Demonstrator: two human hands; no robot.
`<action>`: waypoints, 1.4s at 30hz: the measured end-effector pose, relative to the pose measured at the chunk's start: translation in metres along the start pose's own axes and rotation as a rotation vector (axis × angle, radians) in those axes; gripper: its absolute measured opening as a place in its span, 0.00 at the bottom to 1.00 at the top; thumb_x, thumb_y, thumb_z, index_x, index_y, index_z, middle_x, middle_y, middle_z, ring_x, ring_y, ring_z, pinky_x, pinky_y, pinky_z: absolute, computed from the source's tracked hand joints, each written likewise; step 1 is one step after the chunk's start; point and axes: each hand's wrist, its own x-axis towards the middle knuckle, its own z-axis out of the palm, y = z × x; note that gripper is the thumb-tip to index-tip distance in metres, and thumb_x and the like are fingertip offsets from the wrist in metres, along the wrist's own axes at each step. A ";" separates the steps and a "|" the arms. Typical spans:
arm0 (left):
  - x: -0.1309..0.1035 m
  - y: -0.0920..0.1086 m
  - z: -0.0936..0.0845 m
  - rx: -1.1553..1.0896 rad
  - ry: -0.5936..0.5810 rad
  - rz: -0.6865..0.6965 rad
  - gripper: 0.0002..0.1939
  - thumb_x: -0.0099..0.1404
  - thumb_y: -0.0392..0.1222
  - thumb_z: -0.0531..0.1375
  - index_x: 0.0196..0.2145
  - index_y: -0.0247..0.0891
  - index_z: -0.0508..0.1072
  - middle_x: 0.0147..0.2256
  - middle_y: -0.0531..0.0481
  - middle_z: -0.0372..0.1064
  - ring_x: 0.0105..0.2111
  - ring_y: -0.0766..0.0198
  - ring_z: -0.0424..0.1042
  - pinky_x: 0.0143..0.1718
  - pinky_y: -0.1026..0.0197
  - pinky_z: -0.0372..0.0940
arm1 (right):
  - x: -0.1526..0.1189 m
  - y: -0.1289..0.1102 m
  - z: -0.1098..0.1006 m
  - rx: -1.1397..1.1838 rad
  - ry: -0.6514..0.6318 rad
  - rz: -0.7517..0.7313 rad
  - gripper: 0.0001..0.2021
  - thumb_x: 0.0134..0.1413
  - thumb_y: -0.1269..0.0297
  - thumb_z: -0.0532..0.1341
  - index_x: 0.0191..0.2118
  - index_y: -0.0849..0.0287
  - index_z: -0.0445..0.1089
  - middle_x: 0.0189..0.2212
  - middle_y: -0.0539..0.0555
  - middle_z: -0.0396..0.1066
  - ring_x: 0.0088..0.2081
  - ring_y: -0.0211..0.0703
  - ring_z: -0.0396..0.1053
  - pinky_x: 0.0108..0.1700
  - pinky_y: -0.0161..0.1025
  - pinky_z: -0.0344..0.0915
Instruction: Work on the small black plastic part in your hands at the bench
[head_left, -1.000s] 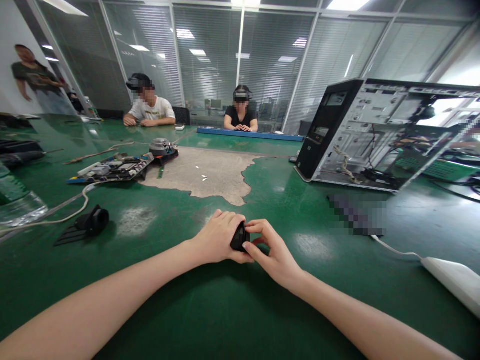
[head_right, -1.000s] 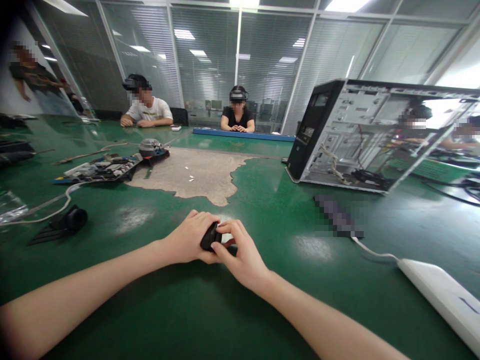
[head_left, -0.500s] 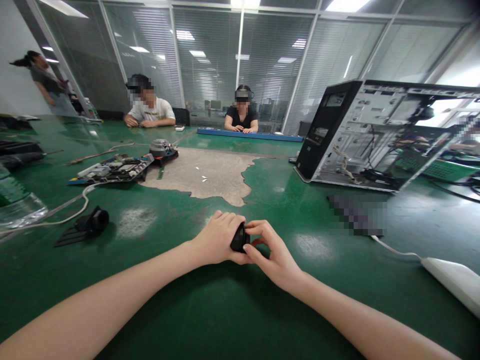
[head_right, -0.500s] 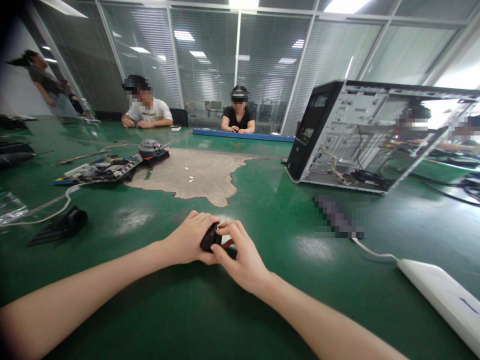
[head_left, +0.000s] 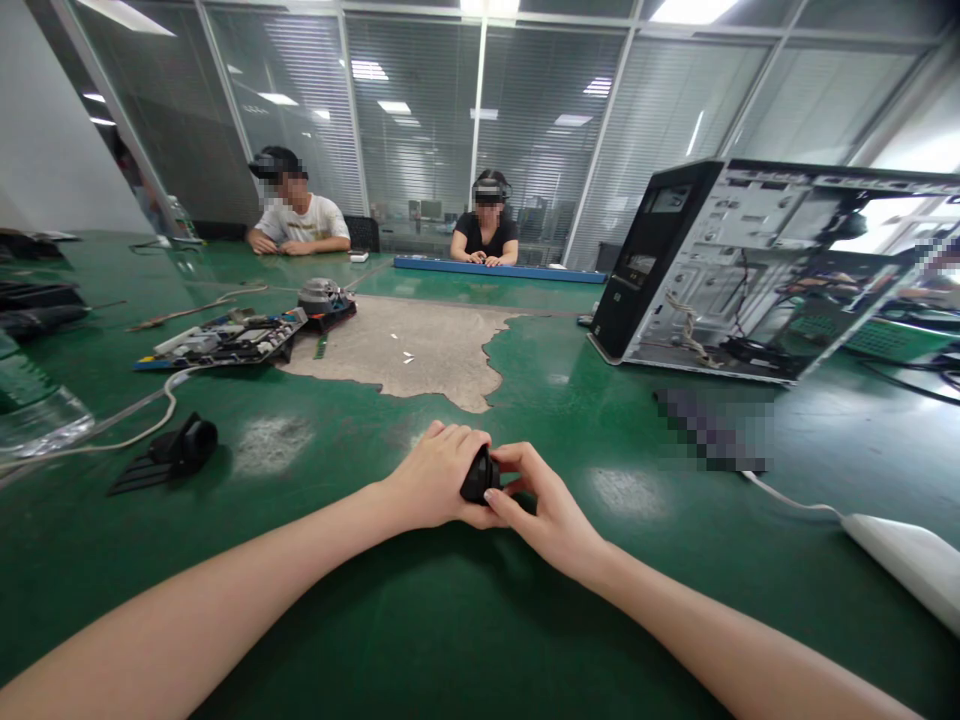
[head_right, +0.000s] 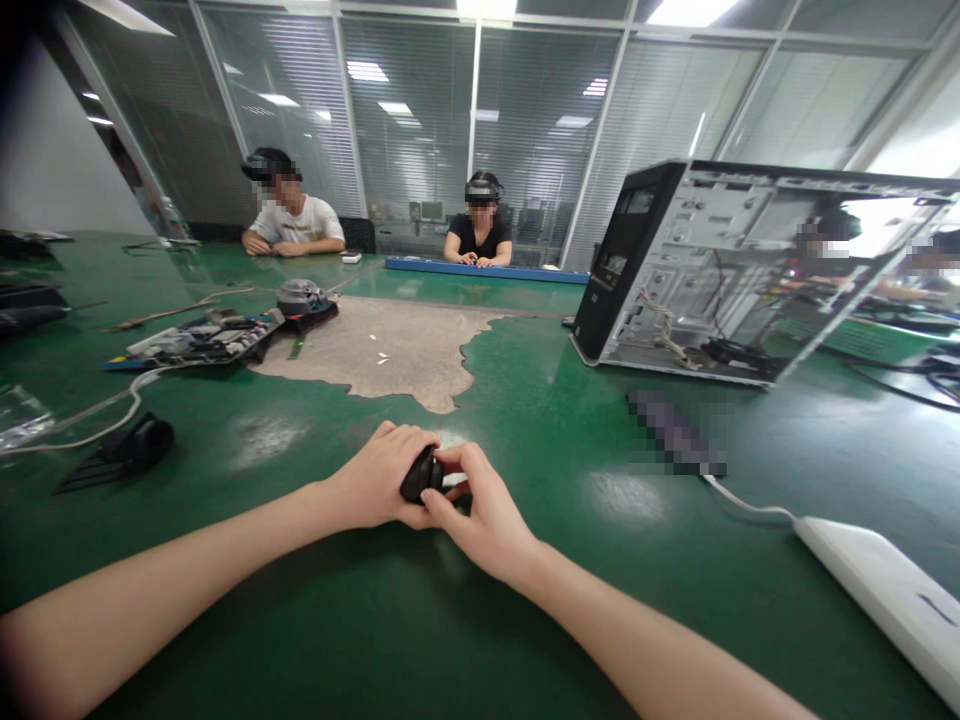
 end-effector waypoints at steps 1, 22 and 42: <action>0.000 0.000 0.000 -0.003 0.000 0.003 0.30 0.46 0.61 0.58 0.39 0.35 0.61 0.36 0.46 0.65 0.35 0.55 0.65 0.37 0.55 0.53 | 0.000 0.000 0.000 -0.018 0.015 -0.033 0.11 0.50 0.70 0.57 0.41 0.56 0.60 0.40 0.54 0.61 0.42 0.42 0.63 0.38 0.39 0.66; 0.000 -0.001 0.001 0.003 0.003 0.008 0.34 0.44 0.63 0.59 0.40 0.34 0.61 0.37 0.46 0.66 0.36 0.55 0.64 0.38 0.55 0.53 | 0.000 0.003 0.000 -0.077 0.041 -0.079 0.09 0.52 0.69 0.56 0.41 0.55 0.61 0.40 0.54 0.61 0.44 0.44 0.62 0.39 0.39 0.67; 0.000 -0.002 0.002 -0.005 0.004 0.004 0.34 0.43 0.64 0.60 0.40 0.35 0.61 0.37 0.46 0.66 0.36 0.55 0.65 0.37 0.55 0.53 | 0.000 0.003 0.000 -0.023 0.029 -0.024 0.10 0.52 0.70 0.55 0.41 0.56 0.59 0.40 0.54 0.61 0.43 0.43 0.63 0.39 0.40 0.67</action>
